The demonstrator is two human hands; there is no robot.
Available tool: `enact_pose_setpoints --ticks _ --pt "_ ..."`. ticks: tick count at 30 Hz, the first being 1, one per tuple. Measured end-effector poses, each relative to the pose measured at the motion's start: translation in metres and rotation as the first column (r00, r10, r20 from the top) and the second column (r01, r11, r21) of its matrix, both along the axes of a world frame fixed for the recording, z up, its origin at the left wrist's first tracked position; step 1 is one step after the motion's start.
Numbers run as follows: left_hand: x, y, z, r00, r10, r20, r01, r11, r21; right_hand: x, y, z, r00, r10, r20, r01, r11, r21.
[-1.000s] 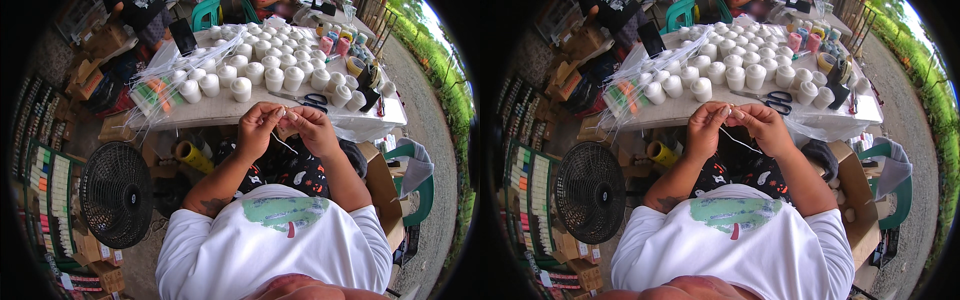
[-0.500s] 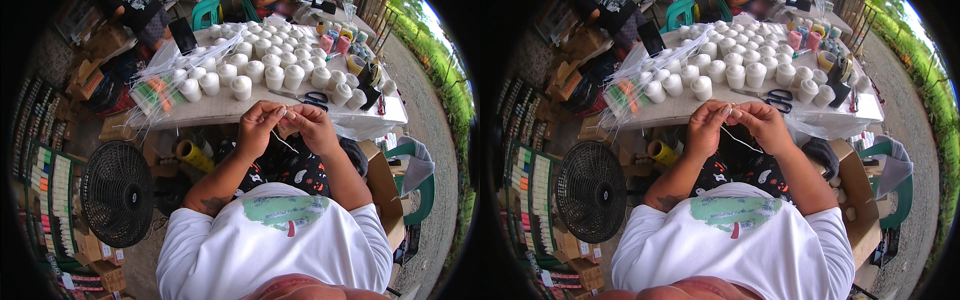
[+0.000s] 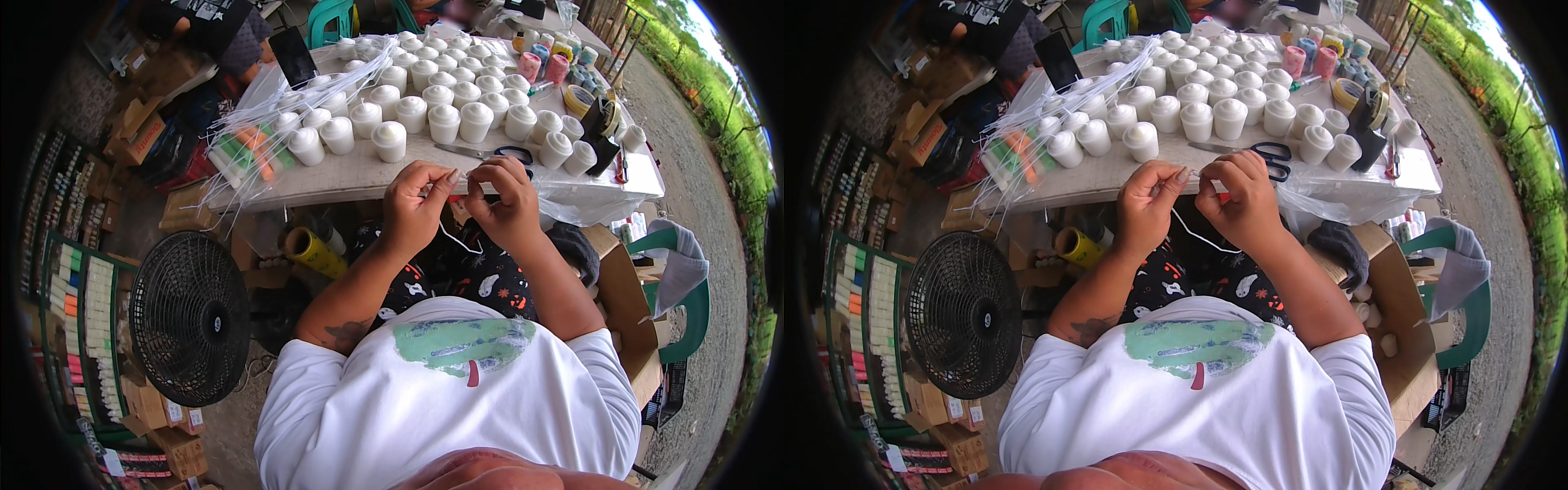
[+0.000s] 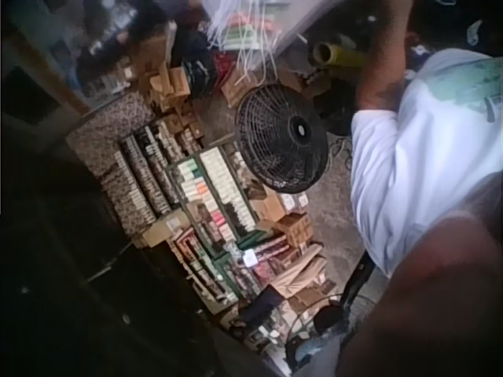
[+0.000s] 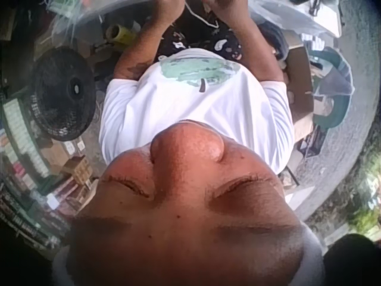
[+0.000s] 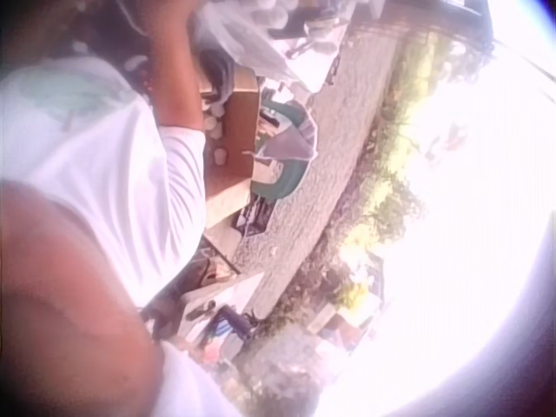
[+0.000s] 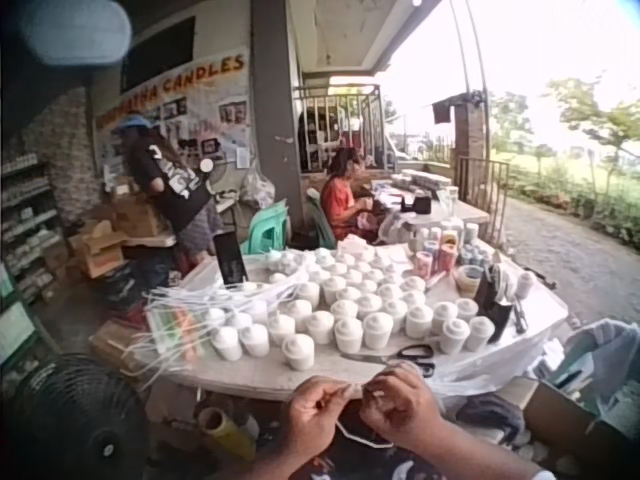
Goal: The person inserts a wick into a white candle, secures it with a metal pin, and trims the excess wick with scissors. They repeat this process for multiple candles, placing the finished items into a cardboard box.
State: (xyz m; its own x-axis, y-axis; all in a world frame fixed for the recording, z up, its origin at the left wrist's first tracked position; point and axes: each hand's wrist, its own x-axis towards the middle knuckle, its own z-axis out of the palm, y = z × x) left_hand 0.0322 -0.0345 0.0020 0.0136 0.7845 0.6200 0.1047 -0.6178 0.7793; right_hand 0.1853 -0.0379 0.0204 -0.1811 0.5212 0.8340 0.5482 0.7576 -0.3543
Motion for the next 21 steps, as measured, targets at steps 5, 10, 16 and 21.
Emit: enact_pose_setpoints --ticks 5,10,16,21 --pt "-0.003 0.007 -0.007 1.0 -0.013 -0.003 0.013 0.995 -0.097 0.004 -0.002 -0.001 1.0 -0.004 0.027 0.004 1.0 -0.013" --pt "-0.01 0.006 -0.01 0.991 -0.097 -0.087 0.078 0.976 -0.204 0.011 -0.016 0.002 0.988 0.094 -0.124 -0.147 0.834 -0.532" --pt "-0.012 -0.002 -0.036 0.959 -0.269 -0.093 0.221 0.909 -0.353 0.023 -0.012 -0.025 0.942 0.172 0.288 -0.099 0.963 -0.25" --pt "-0.021 -0.006 -0.042 0.879 -0.475 -0.026 0.366 0.71 -0.601 0.029 -0.018 -0.029 0.901 0.246 0.356 -0.153 0.951 -0.271"
